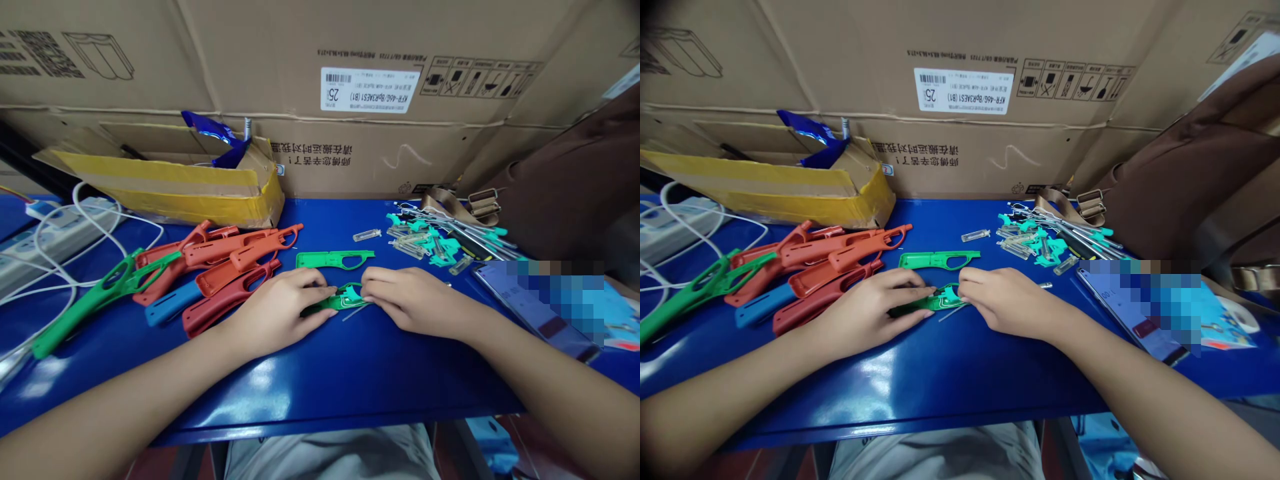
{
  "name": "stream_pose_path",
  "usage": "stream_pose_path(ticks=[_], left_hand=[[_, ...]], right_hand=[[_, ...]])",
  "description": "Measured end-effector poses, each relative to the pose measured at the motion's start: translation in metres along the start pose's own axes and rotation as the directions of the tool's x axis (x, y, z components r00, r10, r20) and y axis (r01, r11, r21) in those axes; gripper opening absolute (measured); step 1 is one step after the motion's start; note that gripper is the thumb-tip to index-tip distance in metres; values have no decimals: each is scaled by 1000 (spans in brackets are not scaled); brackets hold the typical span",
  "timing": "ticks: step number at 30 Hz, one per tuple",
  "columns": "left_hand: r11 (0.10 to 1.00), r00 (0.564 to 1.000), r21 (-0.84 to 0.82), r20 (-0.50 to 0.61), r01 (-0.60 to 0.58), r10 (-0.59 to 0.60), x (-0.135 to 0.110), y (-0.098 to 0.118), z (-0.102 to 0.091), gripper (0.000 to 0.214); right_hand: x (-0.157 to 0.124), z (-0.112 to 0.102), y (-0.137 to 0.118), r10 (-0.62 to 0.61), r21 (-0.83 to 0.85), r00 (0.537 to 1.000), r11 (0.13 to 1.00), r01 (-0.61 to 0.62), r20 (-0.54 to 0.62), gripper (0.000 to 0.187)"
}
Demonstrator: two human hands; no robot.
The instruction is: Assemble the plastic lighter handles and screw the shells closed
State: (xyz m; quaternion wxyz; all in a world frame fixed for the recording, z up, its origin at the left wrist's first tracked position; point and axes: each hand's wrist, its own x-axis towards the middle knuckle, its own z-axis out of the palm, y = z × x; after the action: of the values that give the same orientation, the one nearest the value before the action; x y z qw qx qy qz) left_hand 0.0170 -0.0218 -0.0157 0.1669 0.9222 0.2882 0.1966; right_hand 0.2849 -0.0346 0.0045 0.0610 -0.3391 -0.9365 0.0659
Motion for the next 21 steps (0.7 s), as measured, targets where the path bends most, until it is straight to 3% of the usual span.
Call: stream_pose_path(ticks=[14, 21], left_hand=[[999, 1000, 38, 21, -23, 22, -1, 0, -1, 31], [994, 999, 106, 36, -36, 32, 1, 2, -1, 31]], right_hand=[[-2, 0, -1, 4, -23, 1000, 1000, -3, 1, 24], [-3, -1, -2, 7, 57, 999, 998, -5, -33, 25]])
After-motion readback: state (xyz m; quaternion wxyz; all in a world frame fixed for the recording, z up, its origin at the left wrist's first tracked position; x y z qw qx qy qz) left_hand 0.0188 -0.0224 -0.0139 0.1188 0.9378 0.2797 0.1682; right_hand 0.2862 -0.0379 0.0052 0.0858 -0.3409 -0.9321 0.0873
